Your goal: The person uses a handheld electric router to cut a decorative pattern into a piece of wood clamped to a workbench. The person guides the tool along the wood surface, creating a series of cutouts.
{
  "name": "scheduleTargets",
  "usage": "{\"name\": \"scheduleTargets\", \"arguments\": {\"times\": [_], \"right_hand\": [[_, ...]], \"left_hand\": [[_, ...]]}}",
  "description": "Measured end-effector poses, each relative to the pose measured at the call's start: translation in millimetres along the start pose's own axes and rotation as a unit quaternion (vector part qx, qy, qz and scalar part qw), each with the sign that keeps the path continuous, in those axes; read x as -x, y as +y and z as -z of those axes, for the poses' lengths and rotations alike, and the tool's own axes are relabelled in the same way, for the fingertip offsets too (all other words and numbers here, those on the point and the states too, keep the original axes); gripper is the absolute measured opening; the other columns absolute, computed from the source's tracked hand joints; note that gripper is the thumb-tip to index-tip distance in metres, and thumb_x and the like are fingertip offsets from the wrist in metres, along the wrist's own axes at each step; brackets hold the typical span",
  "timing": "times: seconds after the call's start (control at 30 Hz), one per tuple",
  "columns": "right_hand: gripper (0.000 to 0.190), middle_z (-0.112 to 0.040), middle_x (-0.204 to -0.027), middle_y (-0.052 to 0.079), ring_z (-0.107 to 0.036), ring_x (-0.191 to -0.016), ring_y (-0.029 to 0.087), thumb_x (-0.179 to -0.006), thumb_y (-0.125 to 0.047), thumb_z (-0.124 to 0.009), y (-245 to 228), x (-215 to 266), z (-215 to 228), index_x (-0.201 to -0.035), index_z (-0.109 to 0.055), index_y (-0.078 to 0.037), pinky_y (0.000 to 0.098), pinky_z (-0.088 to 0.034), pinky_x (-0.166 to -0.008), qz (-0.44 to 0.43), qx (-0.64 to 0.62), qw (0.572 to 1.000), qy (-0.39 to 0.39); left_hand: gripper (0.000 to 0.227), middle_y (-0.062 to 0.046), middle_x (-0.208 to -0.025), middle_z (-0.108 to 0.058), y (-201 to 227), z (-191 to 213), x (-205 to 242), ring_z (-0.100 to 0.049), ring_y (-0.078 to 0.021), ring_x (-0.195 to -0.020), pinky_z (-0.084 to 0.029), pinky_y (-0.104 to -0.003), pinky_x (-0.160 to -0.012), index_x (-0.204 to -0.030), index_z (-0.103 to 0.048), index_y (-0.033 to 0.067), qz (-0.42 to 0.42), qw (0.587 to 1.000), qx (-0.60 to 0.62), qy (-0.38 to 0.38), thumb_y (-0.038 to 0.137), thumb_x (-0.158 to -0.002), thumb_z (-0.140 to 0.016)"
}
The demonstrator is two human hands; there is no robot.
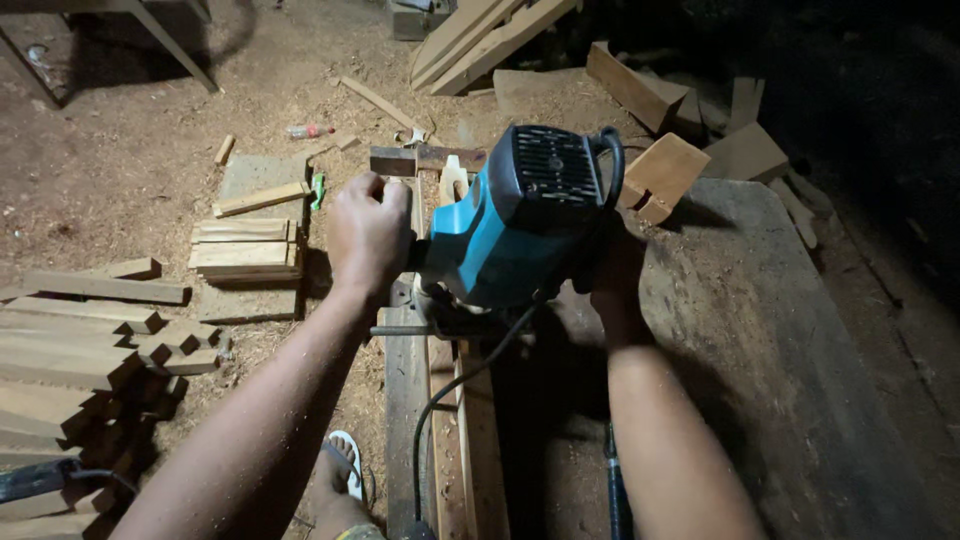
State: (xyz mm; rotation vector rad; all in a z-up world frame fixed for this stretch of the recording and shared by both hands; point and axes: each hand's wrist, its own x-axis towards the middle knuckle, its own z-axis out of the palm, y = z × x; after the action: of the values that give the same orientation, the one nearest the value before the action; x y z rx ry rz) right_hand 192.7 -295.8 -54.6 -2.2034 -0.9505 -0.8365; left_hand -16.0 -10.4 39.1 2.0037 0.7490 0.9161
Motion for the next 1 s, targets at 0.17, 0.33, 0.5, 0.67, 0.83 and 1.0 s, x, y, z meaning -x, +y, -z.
{"name": "scheduleTargets", "arguments": {"times": [0.17, 0.33, 0.5, 0.67, 0.83, 1.0], "right_hand": [[0.016, -0.064, -0.078, 0.0, -0.06, -0.067, 0.009, -0.107, -0.02, -0.059, -6, 3, -4, -0.098, -0.067, -0.01, 0.0288, -0.048, -0.058, -0.177, -0.188, 0.966, 0.012], [0.019, -0.063, -0.068, -0.003, -0.055, -0.052, 0.009, -0.103, -0.021, -0.055, -28, 6, 2, -0.096, -0.07, -0.013, 0.0289, -0.04, -0.044, -0.354, -0.312, 0.882, -0.011], [0.027, -0.05, -0.061, -0.002, -0.046, -0.046, 0.009, -0.107, -0.019, -0.052, -32, 23, -2, -0.083, -0.058, -0.01, 0.0294, -0.032, -0.039, -0.386, -0.341, 0.857, -0.01], [0.028, -0.054, -0.06, 0.0, -0.048, -0.043, 0.011, -0.107, -0.021, -0.049, -29, 18, 2, -0.085, -0.063, -0.011, 0.0292, -0.033, -0.039, -0.32, -0.479, 0.818, -0.013], [0.03, -0.056, -0.06, 0.001, -0.053, -0.043, 0.015, -0.105, -0.023, -0.055, -43, -1, 26, -0.079, -0.063, -0.011, 0.0323, -0.038, -0.037, -0.434, -0.493, 0.754, 0.005], [0.038, -0.054, -0.055, 0.001, -0.047, -0.036, 0.013, -0.107, -0.031, -0.058, -73, -17, 47, -0.074, -0.06, -0.011, 0.0295, -0.028, -0.032, -0.472, -0.458, 0.753, 0.008]], "left_hand": [[0.039, -0.029, -0.091, -0.069, -16, -11, 0, -0.066, -0.0474, -0.086, -0.05, -0.054, -0.078, -0.087, -0.073, 0.0003, 0.046, 0.999, -0.023, -0.015, 0.036, -0.088, -0.056], [0.039, -0.028, -0.094, -0.07, -36, -15, 1, -0.069, -0.0456, -0.085, -0.053, -0.051, -0.081, -0.094, -0.072, -0.0019, -0.057, 0.998, 0.003, 0.03, 0.034, -0.089, -0.057], [0.038, -0.027, -0.088, -0.07, -40, -17, 14, -0.069, -0.0445, -0.083, -0.053, -0.051, -0.078, -0.088, -0.073, 0.0005, 0.03, 0.999, 0.022, -0.01, 0.034, -0.086, -0.056], [0.039, -0.028, -0.088, -0.069, -29, -9, 13, -0.067, -0.0466, -0.084, -0.051, -0.053, -0.077, -0.089, -0.073, 0.0001, 0.031, 0.999, 0.003, -0.017, 0.036, -0.089, -0.057], [0.041, -0.026, -0.089, -0.071, -15, -5, -7, -0.069, -0.045, -0.081, -0.053, -0.052, -0.074, -0.095, -0.076, 0.0039, 0.007, 1.0, 0.003, -0.014, 0.041, -0.086, -0.06], [0.04, -0.027, -0.096, -0.071, -4, -3, -14, -0.068, -0.0464, -0.088, -0.053, -0.053, -0.082, -0.098, -0.076, 0.0036, 0.016, 0.999, -0.008, -0.034, 0.036, -0.086, -0.057]]}}
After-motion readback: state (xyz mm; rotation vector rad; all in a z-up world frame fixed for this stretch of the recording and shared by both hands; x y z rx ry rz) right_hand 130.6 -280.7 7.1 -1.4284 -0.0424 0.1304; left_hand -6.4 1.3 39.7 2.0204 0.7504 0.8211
